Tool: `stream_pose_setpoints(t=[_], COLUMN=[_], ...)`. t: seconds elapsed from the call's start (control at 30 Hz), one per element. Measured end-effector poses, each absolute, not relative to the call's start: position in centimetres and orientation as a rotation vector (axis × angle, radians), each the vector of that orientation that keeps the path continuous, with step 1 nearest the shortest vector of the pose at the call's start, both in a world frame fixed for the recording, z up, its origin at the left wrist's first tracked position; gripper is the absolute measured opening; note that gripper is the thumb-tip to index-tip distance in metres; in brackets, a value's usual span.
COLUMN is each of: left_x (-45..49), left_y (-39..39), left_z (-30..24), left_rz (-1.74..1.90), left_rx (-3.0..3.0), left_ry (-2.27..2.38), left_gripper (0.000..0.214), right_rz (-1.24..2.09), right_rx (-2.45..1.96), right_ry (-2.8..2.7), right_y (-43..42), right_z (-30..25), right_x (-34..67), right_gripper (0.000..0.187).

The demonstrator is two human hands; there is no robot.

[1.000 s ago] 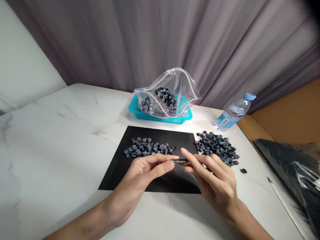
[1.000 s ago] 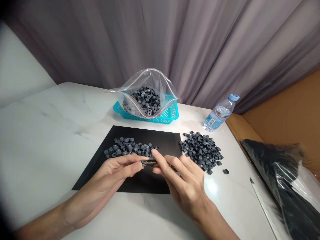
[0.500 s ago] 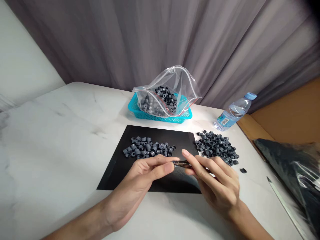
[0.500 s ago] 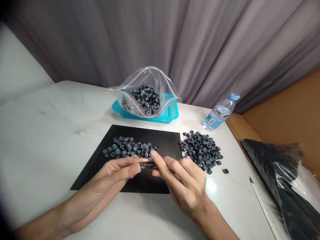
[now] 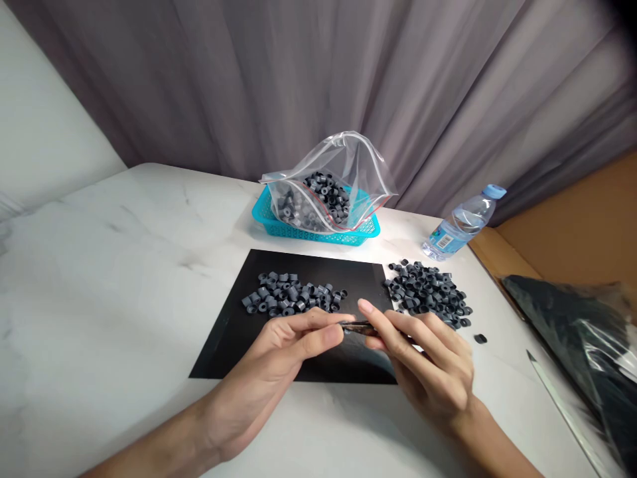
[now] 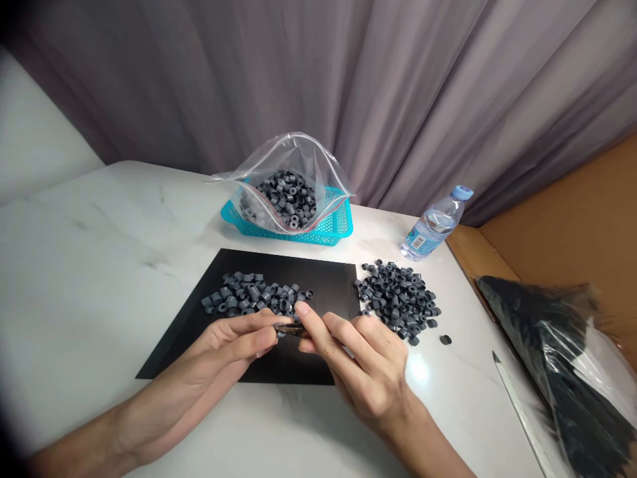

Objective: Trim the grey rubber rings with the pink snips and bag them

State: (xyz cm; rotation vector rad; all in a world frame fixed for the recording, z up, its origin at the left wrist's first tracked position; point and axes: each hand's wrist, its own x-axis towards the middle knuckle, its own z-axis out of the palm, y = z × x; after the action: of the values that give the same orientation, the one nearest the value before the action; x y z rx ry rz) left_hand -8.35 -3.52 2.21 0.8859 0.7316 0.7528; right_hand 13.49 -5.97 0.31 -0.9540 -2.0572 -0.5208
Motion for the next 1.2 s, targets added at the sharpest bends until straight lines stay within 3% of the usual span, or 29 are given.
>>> stream_pose_setpoints(t=[0.5,0.73,0.93,1.13,1.2], left_x=[-8.3,-8.5,-8.9,-7.9,-7.2], left_y=[-3.7,-3.4,-2.3,1.8,4.0], left_z=[2.3,1.9,2.5,9.1,11.1], left_rz=[0.748,0.756,0.974,1.407,1.348], left_rx=[0.919,1.05,1.663,2.513,2.857], left_ry=[0.794,0.883,1.001,0.961,1.034], left_gripper=[0.015,0.019,0.017,0.015,0.022], right_rz=[-0.38,-0.316,-0.346,-0.354,-0.374], right_rx=[-0.961,-1.006,-1.099,-1.252,-1.31], right_ry=[-1.916,-1.866,-1.901,-1.973,-2.009], right_y=[-5.7,-4.6,-3.5,-2.2,-1.9], right_z=[0.7,0.9,0.3,-1.2,-1.7], right_x=[13.6,15.0,15.4,14.9,14.9], right_gripper=[0.055,0.062,0.055,0.037,0.036])
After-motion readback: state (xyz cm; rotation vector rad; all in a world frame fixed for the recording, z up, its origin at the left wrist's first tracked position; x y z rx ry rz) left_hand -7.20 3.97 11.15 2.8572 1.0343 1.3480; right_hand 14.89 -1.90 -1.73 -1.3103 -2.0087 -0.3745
